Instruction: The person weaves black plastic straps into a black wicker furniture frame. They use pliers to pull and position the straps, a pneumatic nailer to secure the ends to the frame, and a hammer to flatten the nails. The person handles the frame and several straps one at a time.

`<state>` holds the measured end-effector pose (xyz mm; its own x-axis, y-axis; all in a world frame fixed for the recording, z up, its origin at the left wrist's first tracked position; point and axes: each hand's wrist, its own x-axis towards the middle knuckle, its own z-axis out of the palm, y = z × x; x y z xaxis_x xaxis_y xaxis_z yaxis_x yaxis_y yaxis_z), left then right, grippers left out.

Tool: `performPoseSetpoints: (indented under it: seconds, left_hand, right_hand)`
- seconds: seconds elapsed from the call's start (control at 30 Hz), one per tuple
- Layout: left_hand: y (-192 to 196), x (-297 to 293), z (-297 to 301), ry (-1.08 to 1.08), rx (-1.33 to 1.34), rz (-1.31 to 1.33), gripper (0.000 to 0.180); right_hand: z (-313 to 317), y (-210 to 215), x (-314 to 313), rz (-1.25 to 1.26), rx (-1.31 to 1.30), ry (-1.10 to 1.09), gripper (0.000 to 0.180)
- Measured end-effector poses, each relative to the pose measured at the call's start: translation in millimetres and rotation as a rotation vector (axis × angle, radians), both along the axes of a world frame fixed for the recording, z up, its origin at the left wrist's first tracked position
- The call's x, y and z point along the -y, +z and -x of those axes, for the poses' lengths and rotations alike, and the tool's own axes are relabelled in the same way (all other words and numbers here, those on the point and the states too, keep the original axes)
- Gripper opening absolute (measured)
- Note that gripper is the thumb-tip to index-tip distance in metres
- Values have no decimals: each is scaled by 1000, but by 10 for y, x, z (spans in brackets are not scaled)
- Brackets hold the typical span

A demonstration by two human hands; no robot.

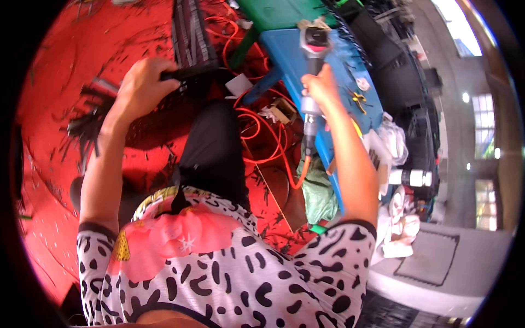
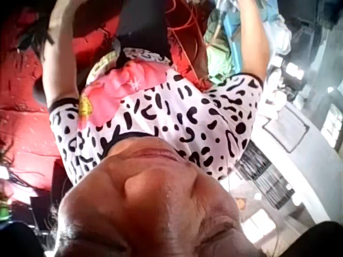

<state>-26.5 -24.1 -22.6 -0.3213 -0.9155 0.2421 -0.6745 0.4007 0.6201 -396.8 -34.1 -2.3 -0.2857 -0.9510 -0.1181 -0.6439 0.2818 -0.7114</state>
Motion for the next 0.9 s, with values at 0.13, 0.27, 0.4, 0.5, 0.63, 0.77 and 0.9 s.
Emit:
performPoseSetpoints:
  seconds: [0.13,0.27,0.4,0.5,0.63,0.77,0.9]
  left_hand:
    - [34,-119,-29,2,-54,-33,27]
    - [146,-111,48,22,-86,-148,30]
    - [163,-122,58,21,-103,-145,33]
    - [165,-161,64,42,-186,-221,35]
    - [78,-119,-22,73,-295,-279,41]
    - [19,-116,-65,68,-250,-184,45]
    - [34,-77,-161,77,-208,-196,57]
  right_hand:
    - [347,-389,458,-258,-587,-137,63]
    - [297,-395,581,-288,-591,-197,64]
    - [455,-495,640,-177,-608,-189,67]
    - [1217,-461,456,40,-608,-284,61]
    - [1748,-319,-160,-246,-861,-388,67]
    - [1828,-513,-654,-510,-790,-384,77]
    - [2135,-747,-676,-394,-750,-343,76]
